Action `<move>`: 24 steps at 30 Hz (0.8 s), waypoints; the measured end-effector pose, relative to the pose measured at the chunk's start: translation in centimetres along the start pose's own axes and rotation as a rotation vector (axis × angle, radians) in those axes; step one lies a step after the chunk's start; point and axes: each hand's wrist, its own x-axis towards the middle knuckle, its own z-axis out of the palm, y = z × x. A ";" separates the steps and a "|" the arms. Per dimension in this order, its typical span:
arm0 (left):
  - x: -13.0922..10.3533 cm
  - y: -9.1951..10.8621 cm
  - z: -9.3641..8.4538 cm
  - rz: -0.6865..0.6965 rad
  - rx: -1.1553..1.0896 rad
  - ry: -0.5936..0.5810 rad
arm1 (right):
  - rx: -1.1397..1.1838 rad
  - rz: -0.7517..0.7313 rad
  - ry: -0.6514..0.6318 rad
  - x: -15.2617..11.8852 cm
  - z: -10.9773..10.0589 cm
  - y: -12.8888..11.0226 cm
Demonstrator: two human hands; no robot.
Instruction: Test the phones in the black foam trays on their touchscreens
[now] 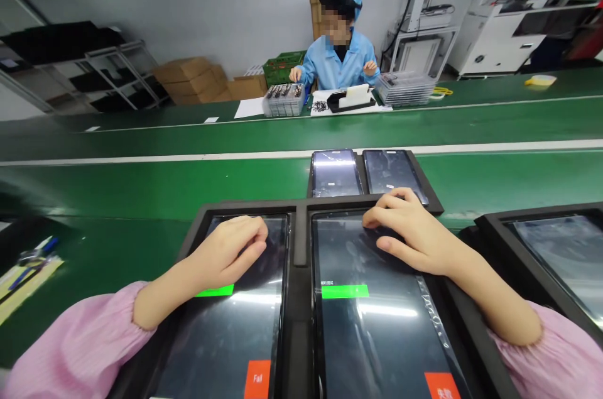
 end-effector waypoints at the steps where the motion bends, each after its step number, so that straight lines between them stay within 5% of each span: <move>1: 0.1 0.0 -0.1 -0.002 -0.007 0.002 | 0.036 -0.022 0.011 -0.1 -0.1 0.0; 7: 0.4 0.0 -0.1 0.007 -0.029 -0.107 | -0.038 0.091 0.012 0.2 0.0 0.0; 10: 0.1 0.1 -0.1 0.051 -0.052 -0.055 | 0.123 0.037 0.034 0.0 -0.1 -0.1; 12: -0.2 0.0 -0.3 0.027 -0.062 0.027 | 0.171 0.076 0.144 -0.3 -0.2 0.0; 16: -0.5 -0.9 -0.7 -0.071 -0.014 0.101 | 0.081 0.389 0.448 -0.6 0.1 0.7; 24: -1.0 -2.0 -0.9 -0.194 0.080 0.059 | -0.227 0.229 0.296 0.0 0.4 0.6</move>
